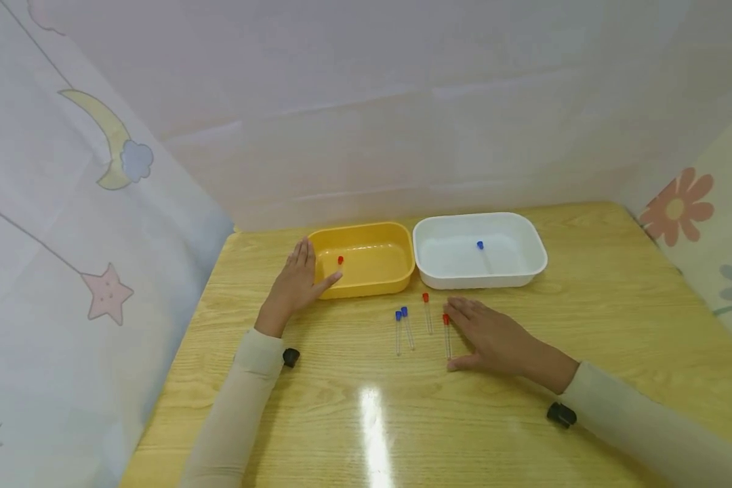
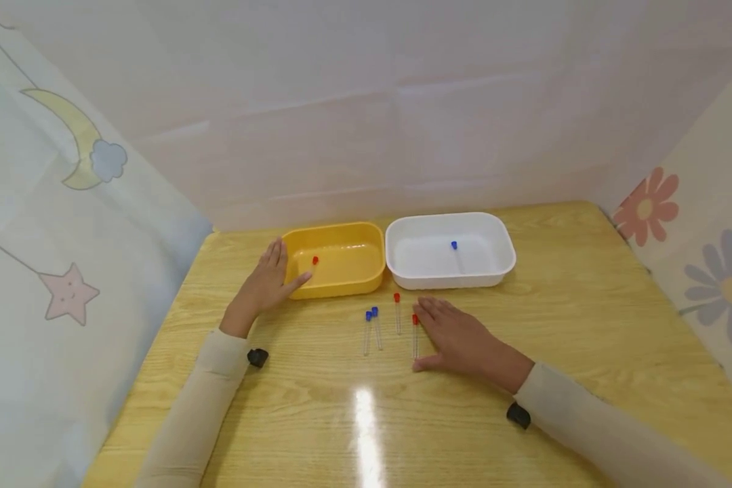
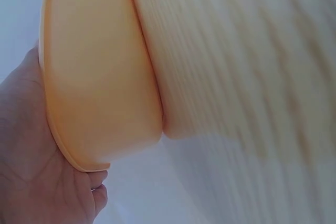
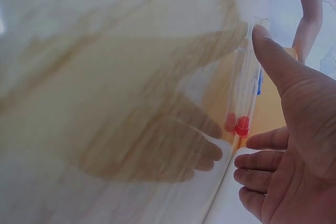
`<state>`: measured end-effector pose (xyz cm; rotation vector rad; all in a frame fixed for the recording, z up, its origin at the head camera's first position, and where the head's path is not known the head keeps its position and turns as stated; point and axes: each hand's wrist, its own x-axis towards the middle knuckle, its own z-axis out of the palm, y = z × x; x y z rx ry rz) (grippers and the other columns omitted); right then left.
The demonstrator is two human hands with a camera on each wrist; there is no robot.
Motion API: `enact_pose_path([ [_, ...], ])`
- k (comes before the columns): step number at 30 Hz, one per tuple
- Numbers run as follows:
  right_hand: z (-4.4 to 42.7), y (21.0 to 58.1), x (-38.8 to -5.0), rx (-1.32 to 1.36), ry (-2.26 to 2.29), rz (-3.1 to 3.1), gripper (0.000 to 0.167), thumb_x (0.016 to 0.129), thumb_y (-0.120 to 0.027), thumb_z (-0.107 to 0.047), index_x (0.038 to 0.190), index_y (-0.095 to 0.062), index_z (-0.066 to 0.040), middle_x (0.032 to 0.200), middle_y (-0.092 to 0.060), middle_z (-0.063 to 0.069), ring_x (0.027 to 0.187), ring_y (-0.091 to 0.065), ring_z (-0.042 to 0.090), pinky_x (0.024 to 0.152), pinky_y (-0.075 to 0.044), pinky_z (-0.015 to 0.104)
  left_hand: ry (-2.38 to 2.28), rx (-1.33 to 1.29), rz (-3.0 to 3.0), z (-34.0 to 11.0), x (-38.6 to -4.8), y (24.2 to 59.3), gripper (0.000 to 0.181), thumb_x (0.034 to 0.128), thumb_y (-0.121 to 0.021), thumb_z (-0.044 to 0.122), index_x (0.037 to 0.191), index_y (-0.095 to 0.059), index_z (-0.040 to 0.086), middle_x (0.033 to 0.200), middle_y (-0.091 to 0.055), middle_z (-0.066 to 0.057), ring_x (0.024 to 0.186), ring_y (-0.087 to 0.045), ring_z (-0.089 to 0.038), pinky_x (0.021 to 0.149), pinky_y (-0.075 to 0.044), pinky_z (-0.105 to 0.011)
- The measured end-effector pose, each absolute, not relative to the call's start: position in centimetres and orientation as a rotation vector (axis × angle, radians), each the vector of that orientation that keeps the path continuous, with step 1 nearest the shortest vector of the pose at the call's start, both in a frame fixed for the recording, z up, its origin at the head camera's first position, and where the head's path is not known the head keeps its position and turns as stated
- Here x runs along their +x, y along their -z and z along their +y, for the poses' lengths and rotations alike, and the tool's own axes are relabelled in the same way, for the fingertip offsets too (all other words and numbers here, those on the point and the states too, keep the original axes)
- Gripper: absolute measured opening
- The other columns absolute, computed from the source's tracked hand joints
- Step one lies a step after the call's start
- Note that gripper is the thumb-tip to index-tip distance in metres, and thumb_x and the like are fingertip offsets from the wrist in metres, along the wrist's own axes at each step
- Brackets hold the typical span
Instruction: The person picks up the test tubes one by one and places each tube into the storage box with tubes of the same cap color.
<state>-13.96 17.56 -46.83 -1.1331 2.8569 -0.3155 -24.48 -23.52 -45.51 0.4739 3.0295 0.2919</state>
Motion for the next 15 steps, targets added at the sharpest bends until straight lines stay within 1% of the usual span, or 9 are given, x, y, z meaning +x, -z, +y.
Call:
enact_pose_path([
  [12, 17.56, 46.94, -14.25, -1.148, 0.338, 2.851, 0.105, 0.083, -0.072, -0.065, 0.149, -0.041, 0.01, 0.157, -0.036, 0.028, 0.146, -0.034, 0.042, 0.117, -0.032, 0.054, -0.319, 0.482, 3.032, -23.39, -24.3, 45.18, 0.108, 0.0969, -0.028, 0.078, 0.159, -0.001, -0.006, 0.168, 0.005, -0.023, 0.156, 0.003, -0.035, 0.125, -0.004, -0.048],
  [15, 17.56, 47.02, -14.23, -1.164, 0.348, 2.861, 0.103, 0.083, -0.073, -0.064, 0.147, -0.043, 0.011, 0.156, -0.038, 0.028, 0.145, -0.036, 0.042, 0.116, -0.034, 0.054, -0.318, 0.474, 3.023, -23.4, -24.22, 45.15, 0.109, 0.0965, -0.027, 0.079, 0.159, 0.0, -0.006, 0.168, 0.005, -0.022, 0.156, 0.005, -0.034, 0.125, -0.003, -0.048],
])
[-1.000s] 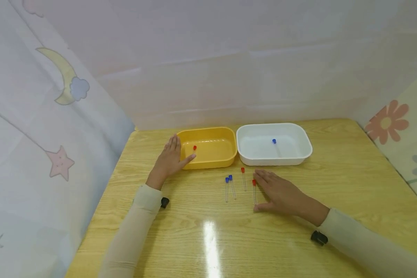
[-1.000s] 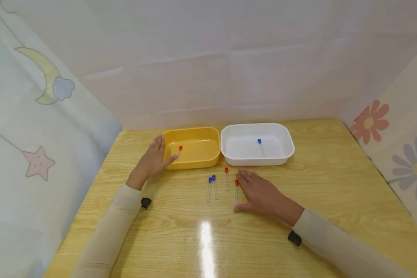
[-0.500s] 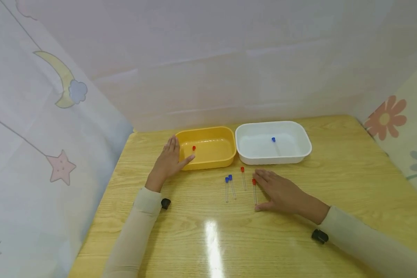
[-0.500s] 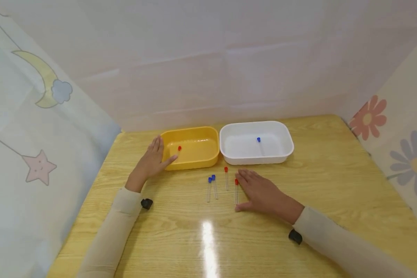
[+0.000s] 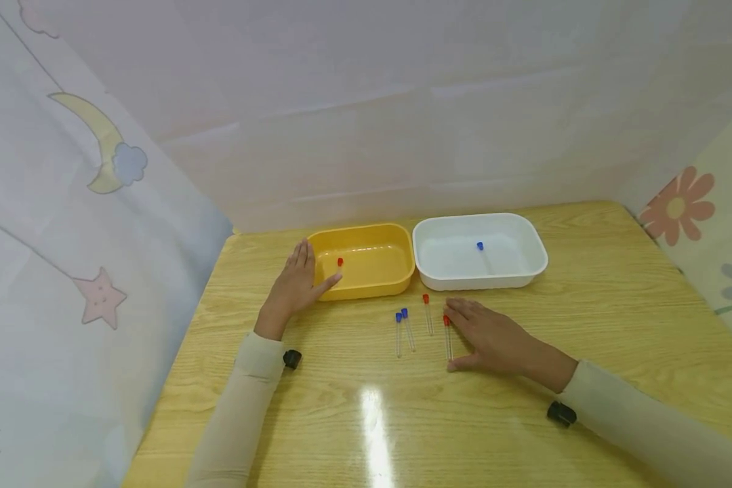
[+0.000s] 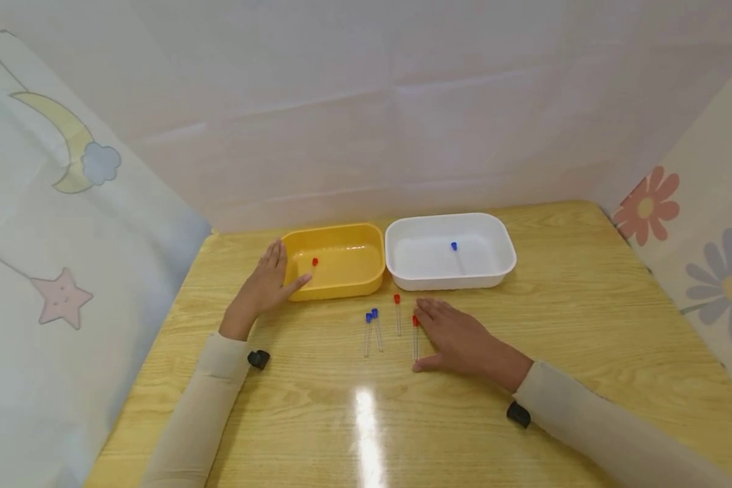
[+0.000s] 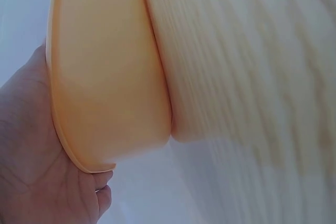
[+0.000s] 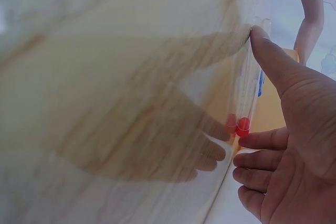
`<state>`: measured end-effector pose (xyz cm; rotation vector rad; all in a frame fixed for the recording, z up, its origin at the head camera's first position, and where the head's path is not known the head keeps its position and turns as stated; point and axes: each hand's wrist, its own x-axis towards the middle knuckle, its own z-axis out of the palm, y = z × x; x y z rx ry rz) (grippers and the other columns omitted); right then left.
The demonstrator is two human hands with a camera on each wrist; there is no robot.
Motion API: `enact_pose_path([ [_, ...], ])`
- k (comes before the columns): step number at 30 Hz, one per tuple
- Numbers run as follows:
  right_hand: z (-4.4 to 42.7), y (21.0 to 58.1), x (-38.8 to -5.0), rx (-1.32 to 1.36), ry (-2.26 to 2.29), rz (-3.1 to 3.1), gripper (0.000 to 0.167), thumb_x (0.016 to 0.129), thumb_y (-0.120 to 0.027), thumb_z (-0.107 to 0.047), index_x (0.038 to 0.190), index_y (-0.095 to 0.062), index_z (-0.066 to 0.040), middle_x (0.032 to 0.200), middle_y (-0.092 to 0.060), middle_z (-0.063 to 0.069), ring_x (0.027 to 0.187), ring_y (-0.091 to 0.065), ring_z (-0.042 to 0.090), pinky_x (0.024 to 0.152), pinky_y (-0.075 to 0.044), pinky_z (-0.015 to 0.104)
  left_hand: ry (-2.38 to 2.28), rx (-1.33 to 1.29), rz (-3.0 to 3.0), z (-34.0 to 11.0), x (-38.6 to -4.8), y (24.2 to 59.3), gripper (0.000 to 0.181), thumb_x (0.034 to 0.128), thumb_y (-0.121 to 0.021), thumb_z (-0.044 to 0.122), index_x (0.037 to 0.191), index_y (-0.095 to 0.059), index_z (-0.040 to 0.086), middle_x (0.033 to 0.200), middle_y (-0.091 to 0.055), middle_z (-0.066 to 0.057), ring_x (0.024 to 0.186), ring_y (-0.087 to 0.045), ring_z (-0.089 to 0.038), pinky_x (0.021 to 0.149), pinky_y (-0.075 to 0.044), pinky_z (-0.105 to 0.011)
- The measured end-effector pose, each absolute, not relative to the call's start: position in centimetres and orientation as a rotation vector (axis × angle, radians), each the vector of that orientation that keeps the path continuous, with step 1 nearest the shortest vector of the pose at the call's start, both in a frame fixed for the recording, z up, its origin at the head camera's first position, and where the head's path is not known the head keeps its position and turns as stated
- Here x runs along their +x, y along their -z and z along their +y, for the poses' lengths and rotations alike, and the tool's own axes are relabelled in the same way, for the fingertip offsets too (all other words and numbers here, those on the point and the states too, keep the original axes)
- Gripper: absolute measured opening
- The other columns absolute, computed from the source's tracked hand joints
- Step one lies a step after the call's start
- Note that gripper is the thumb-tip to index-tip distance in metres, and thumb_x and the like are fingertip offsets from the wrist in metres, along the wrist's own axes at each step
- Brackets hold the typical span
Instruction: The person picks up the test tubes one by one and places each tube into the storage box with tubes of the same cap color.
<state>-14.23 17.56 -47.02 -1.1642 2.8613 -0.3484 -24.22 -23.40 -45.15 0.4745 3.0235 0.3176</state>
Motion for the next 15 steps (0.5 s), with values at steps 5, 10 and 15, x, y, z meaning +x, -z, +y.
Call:
enact_pose_path([
  [5, 17.48, 47.05, -14.28, -1.152, 0.331, 2.87, 0.101, 0.083, -0.073, -0.064, 0.146, -0.046, 0.01, 0.155, -0.039, 0.028, 0.143, -0.039, 0.043, 0.114, -0.036, 0.055, -0.324, 0.454, 3.007, -23.4, -24.15, 45.14, 0.109, 0.0955, -0.025, 0.08, 0.16, 0.003, -0.004, 0.167, 0.012, -0.017, 0.156, 0.008, -0.032, 0.125, -0.001, -0.047],
  [10, 17.36, 47.08, -14.37, -1.11, 0.312, 2.861, 0.1, 0.083, -0.073, -0.064, 0.146, -0.047, 0.009, 0.155, -0.04, 0.027, 0.143, -0.039, 0.043, 0.114, -0.037, 0.054, -0.33, 0.436, 3.007, -23.4, -24.16, 45.13, 0.109, 0.0953, -0.023, 0.081, 0.16, 0.002, -0.003, 0.168, 0.011, -0.018, 0.156, 0.009, -0.029, 0.125, 0.0, -0.046],
  [15, 17.21, 46.92, -14.34, -1.086, 0.316, 2.857, 0.098, 0.083, -0.073, -0.065, 0.145, -0.049, 0.007, 0.152, -0.044, 0.026, 0.141, -0.042, 0.043, 0.113, -0.038, 0.055, -0.33, 0.442, 3.014, -23.4, -24.24, 45.21, 0.109, 0.0954, -0.024, 0.08, 0.16, 0.0, -0.004, 0.169, 0.006, -0.02, 0.156, 0.008, -0.03, 0.125, -0.002, -0.046],
])
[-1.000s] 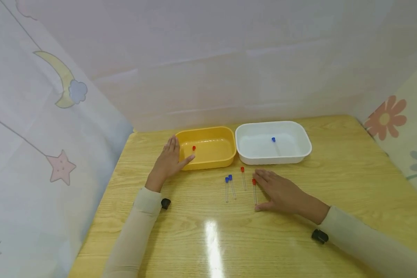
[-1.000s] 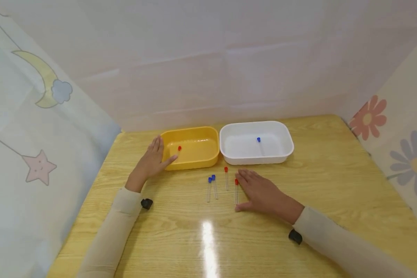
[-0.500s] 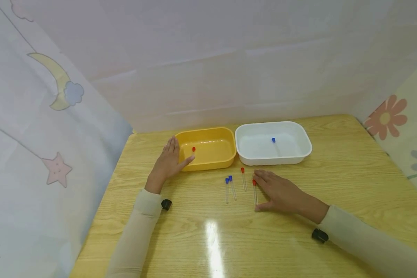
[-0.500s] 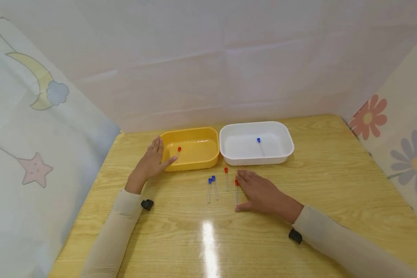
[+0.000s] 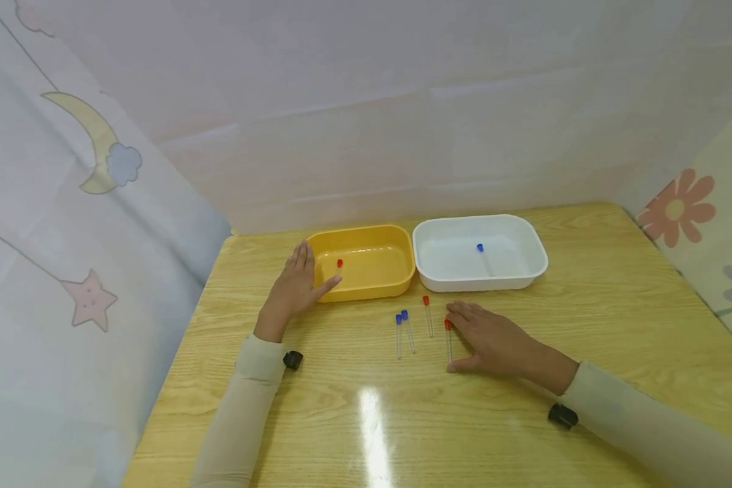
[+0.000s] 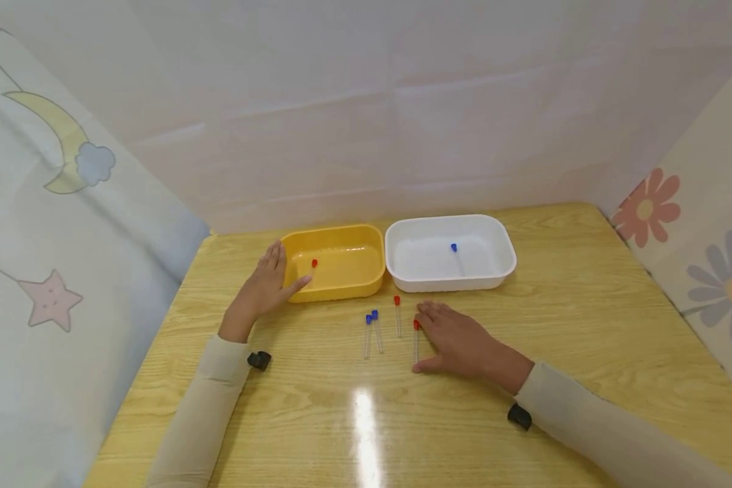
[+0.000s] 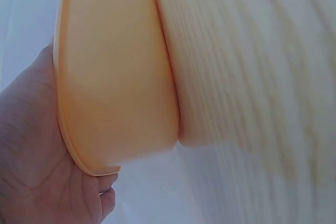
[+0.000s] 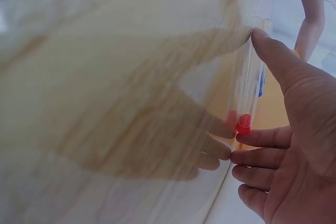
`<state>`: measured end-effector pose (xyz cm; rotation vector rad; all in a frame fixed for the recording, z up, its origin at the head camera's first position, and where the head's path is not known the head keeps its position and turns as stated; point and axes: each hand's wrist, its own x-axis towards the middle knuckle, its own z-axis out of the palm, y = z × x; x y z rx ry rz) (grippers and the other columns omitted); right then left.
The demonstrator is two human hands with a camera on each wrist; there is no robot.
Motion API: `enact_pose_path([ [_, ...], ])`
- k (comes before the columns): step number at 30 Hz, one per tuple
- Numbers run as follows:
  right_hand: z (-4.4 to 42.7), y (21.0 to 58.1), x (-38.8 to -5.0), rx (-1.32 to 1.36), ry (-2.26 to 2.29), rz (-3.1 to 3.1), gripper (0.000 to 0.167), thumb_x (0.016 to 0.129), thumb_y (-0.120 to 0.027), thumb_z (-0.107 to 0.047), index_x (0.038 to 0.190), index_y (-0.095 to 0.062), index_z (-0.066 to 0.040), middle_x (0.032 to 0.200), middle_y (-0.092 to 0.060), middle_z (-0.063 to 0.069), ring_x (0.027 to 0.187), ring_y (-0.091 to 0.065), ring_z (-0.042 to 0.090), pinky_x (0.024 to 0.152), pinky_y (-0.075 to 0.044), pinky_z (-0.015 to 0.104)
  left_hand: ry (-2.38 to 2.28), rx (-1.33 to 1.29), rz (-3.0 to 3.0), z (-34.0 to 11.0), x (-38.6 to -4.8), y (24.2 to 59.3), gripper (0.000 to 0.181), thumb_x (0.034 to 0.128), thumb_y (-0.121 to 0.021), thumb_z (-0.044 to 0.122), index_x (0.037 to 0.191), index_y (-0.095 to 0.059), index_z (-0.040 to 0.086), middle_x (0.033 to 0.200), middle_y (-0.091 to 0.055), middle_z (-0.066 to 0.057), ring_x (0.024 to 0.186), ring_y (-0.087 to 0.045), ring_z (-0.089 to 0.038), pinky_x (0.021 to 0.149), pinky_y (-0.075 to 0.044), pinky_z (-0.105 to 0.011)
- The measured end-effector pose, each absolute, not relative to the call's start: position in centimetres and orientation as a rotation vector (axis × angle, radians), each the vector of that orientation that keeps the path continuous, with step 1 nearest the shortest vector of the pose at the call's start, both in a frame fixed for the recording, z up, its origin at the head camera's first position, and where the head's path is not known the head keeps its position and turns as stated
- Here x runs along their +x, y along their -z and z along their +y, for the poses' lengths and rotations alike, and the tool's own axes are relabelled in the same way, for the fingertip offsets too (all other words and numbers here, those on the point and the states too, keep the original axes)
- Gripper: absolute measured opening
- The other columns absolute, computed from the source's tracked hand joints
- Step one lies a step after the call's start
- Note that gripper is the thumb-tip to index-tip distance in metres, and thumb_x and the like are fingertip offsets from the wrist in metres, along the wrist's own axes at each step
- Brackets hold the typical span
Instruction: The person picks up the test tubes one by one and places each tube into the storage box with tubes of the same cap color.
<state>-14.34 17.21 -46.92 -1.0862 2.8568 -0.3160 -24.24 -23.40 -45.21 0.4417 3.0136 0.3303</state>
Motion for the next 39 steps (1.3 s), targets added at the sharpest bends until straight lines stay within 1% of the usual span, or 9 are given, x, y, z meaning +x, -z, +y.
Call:
enact_pose_path([
  [7, 17.1, 47.1, -14.5, -1.112, 0.328, 2.862, 0.095, 0.083, -0.073, -0.066, 0.142, -0.052, 0.005, 0.148, -0.048, 0.024, 0.138, -0.045, 0.042, 0.113, -0.038, 0.054, -0.329, 0.454, 3.018, -23.5, -24.3, 45.3, 0.11, 0.0956, -0.026, 0.08, 0.16, 0.0, -0.005, 0.168, 0.008, -0.02, 0.156, 0.007, -0.031, 0.125, -0.002, -0.047],
  [13, 17.0, 47.0, -14.7, -1.096, 0.36, 2.876, 0.095, 0.08, -0.076, -0.066, 0.141, -0.052, 0.002, 0.142, -0.052, 0.019, 0.132, -0.05, 0.035, 0.107, -0.045, 0.05, -0.347, 0.469, 3.018, -23.4, -24.2, 45.3, 0.109, 0.0961, -0.027, 0.079, 0.16, -0.001, -0.006, 0.168, 0.006, -0.022, 0.156, 0.007, -0.032, 0.125, -0.003, -0.047],
  [18, 16.8, 46.8, -14.6, -1.056, 0.409, 2.875, 0.096, 0.078, -0.077, -0.067, 0.14, -0.053, 0.001, 0.14, -0.054, 0.017, 0.13, -0.053, 0.034, 0.105, -0.047, 0.05, -0.366, 0.473, 3.017, -23.2, -24.0, 45.1, 0.108, 0.097, -0.028, 0.078, 0.159, -0.002, -0.006, 0.168, 0.009, -0.019, 0.156, 0.006, -0.031, 0.125, -0.003, -0.046],
  [23, 16.5, 46.4, -14.5, -1.088, 0.435, 2.88, 0.094, 0.077, -0.078, -0.068, 0.137, -0.056, 0.001, 0.136, -0.056, 0.016, 0.127, -0.055, 0.032, 0.102, -0.05, 0.048, -0.352, 0.48, 3.022, -23.2, -23.9, 45.0, 0.107, 0.0981, -0.029, 0.076, 0.159, -0.002, -0.007, 0.167, 0.011, -0.018, 0.156, 0.004, -0.033, 0.125, -0.003, -0.047],
  [28, 16.4, 45.8, -14.6, -1.123, 0.426, 2.881, 0.093, 0.076, -0.079, -0.067, 0.135, -0.057, 0.001, 0.134, -0.056, 0.014, 0.124, -0.056, 0.029, 0.1, -0.052, 0.046, -0.331, 0.481, 3.035, -23.3, -24.0, 45.2, 0.107, 0.0979, -0.029, 0.076, 0.159, -0.004, -0.007, 0.167, 0.009, -0.019, 0.156, 0.001, -0.034, 0.125, -0.004, -0.047],
  [33, 16.3, 45.4, -14.8, -1.151, 0.394, 2.897, 0.092, 0.074, -0.081, -0.067, 0.133, -0.058, 0.001, 0.131, -0.057, 0.012, 0.12, -0.057, 0.027, 0.095, -0.054, 0.044, -0.32, 0.483, 3.042, -23.5, -24.2, 45.4, 0.108, 0.0972, -0.027, 0.078, 0.159, -0.004, -0.007, 0.168, 0.009, -0.019, 0.156, 0.001, -0.034, 0.125, -0.004, -0.047],
  [36, 16.2, 45.1, -15.0, -1.167, 0.378, 2.902, 0.092, 0.074, -0.081, -0.066, 0.132, -0.059, 0.002, 0.128, -0.058, 0.013, 0.118, -0.058, 0.028, 0.095, -0.054, 0.044, -0.324, 0.491, 3.043, -23.5, -24.5, 45.6, 0.108, 0.0968, -0.027, 0.078, 0.159, -0.003, -0.007, 0.168, 0.007, -0.021, 0.156, 0.002, -0.034, 0.125, -0.005, -0.048],
  [39, 16.0, 44.6, -15.1, -1.179, 0.365, 2.892, 0.094, 0.074, -0.082, -0.065, 0.133, -0.058, 0.003, 0.129, -0.058, 0.014, 0.121, -0.057, 0.03, 0.099, -0.052, 0.045, -0.329, 0.493, 3.046, -23.6, -24.5, 45.5, 0.109, 0.0966, -0.026, 0.079, 0.159, -0.004, -0.007, 0.168, 0.004, -0.022, 0.156, 0.002, -0.034, 0.125, -0.005, -0.048],
])
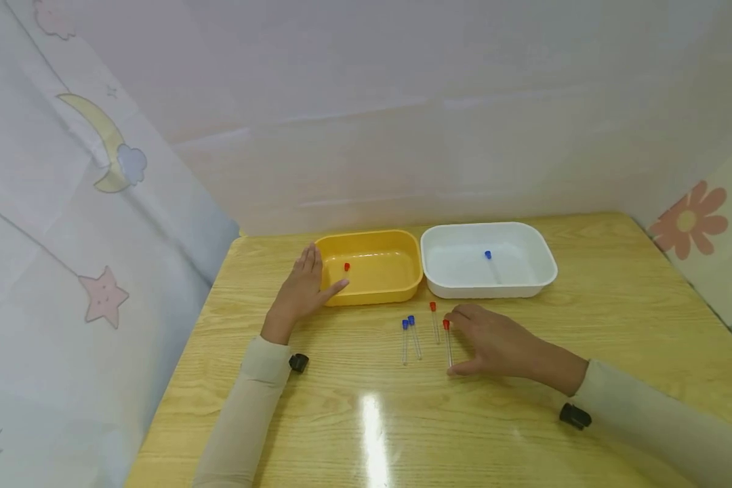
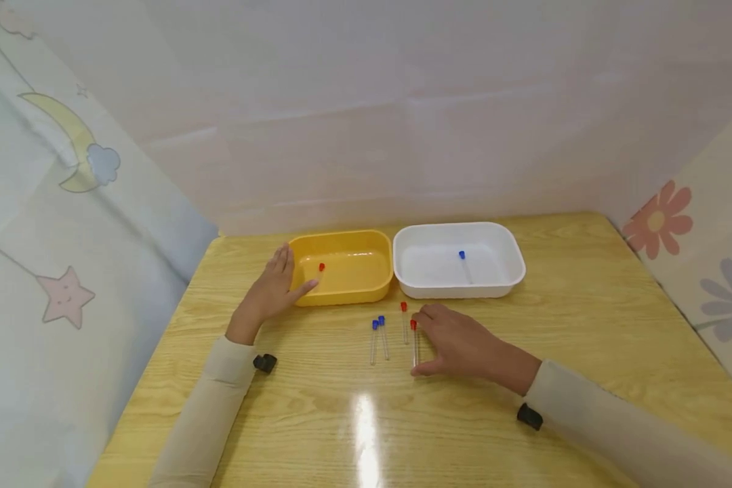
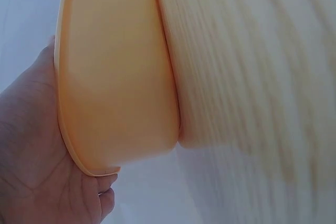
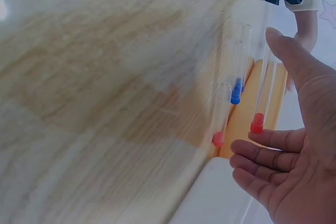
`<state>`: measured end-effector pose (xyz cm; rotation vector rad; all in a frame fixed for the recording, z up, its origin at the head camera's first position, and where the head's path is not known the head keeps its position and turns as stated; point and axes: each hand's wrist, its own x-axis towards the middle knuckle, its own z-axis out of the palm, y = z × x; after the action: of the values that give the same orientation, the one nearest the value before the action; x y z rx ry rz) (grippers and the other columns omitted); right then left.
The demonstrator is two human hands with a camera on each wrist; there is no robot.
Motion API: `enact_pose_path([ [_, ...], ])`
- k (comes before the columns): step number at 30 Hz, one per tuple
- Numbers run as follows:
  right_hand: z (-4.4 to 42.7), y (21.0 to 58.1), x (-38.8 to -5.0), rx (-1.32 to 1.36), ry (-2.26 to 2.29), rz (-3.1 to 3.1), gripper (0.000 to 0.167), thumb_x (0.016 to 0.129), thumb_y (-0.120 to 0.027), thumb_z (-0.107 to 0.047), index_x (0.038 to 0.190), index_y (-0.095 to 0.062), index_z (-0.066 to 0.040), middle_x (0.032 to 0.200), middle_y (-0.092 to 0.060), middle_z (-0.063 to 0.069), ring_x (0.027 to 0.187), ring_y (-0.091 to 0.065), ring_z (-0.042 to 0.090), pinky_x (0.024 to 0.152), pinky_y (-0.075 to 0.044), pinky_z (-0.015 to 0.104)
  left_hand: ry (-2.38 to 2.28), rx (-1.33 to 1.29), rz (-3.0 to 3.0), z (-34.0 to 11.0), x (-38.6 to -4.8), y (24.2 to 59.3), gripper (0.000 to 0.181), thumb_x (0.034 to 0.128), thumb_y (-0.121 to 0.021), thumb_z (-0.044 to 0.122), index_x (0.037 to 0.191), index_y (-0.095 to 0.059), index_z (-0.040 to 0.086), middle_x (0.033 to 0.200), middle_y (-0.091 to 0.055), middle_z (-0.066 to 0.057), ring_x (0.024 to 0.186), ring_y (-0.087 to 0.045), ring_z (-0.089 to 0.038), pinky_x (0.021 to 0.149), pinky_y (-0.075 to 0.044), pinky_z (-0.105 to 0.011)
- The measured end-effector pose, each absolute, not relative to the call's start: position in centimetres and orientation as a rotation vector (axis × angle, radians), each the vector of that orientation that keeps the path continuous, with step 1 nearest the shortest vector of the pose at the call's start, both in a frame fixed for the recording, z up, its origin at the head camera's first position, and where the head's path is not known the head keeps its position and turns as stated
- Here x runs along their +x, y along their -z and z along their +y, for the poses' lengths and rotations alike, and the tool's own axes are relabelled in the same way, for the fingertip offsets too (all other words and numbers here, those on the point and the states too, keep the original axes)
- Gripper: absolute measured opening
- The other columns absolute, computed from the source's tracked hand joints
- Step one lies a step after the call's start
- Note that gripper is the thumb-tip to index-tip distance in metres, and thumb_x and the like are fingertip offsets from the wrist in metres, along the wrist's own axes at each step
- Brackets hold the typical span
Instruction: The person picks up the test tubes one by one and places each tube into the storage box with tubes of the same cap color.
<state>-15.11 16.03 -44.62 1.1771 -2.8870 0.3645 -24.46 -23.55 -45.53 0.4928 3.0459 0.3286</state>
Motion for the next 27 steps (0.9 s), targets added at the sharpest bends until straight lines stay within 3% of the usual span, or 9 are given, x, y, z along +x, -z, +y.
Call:
enact_pose_path([
  [7, 15.7, 43.3, -15.3, 1.187, -0.337, -2.923, 0.097, 0.074, -0.078, -0.07, 0.134, -0.057, 0.003, 0.134, -0.056, 0.014, 0.122, -0.057, 0.03, 0.1, -0.052, 0.046, -0.329, 0.479, 3.037, -23.5, -24.4, 45.4, 0.11, 0.0954, -0.026, 0.08, 0.16, -0.004, -0.006, 0.168, 0.003, -0.022, 0.156, 0.004, -0.031, 0.125, -0.004, -0.046],
  [21, 14.4, 41.4, -15.6, 1.253, -0.375, -2.891, 0.095, 0.075, -0.082, -0.063, 0.138, -0.055, 0.003, 0.134, -0.055, 0.016, 0.115, -0.058, 0.028, 0.091, -0.056, 0.045, -0.357, 0.456, 3.033, -23.4, -24.4, 45.4, 0.113, 0.0932, -0.031, 0.082, 0.16, -0.003, -0.005, 0.169, 0.004, -0.02, 0.156, 0.005, -0.029, 0.125, -0.003, -0.045],
  [27, 13.9, 41.1, -16.1, 1.269, -0.373, -2.884, 0.097, 0.077, -0.079, -0.065, 0.141, -0.053, 0.002, 0.136, -0.054, 0.017, 0.118, -0.057, 0.028, 0.093, -0.055, 0.044, -0.355, 0.458, 3.037, -23.4, -24.3, 45.4, 0.114, 0.093, -0.033, 0.082, 0.16, -0.003, -0.005, 0.169, 0.004, -0.021, 0.156, 0.005, -0.03, 0.125, -0.004, -0.047],
])
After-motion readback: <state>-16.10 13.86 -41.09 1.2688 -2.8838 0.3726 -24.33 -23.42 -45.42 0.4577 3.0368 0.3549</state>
